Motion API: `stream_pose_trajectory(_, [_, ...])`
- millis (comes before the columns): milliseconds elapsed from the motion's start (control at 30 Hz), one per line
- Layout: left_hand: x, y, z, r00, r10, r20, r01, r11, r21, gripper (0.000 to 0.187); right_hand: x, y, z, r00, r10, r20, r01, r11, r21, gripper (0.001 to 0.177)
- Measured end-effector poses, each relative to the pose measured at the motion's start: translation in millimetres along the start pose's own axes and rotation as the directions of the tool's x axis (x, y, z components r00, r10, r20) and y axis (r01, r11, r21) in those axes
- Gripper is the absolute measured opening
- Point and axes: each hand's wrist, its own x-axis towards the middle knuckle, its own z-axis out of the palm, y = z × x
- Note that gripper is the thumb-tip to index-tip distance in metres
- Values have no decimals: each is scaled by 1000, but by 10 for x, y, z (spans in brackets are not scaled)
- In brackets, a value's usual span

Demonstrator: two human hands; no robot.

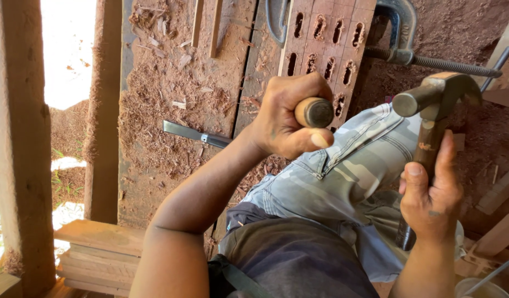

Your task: Use a hammer and chisel to carve mortise holes in a wooden board clamped to a workbench.

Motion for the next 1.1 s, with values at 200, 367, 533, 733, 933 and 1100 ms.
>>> stream_pose_trajectory(200, [80, 117, 47, 998, -54, 41, 54, 999, 2, 52, 11, -14, -6, 1000, 8, 22, -9, 999, 44, 60])
stream_pose_trajectory(367, [69, 117, 66, 997, -45, 67, 45, 999, -1, 50, -23, 8, -5, 999, 52, 10, -53, 998, 26, 61])
stream_pose_trajectory(533, [-8, 10, 44, 999, -31, 30, 31, 999, 5, 55, -12, -22, -7, 1000, 22, 9, -22, 1000, 15, 61])
stream_pose_trajectory(733, [-16, 49, -39, 1000, -22, 17, 22, 1000, 8, 49, -9, 10, 2, 1000, 16, 3, -16, 1000, 13, 61])
stream_pose_trajectory(933, [-37, 86, -56, 997, -35, -68, 40, 996, 81, 31, 28, -134, -31, 979, -199, -54, 190, 972, -141, 66])
stream_pose_trajectory(1100, [3, 108, -53, 993, -21, -115, 34, 993, 114, 33, 197, -554, -423, 953, -297, -68, 301, 952, 57, 75])
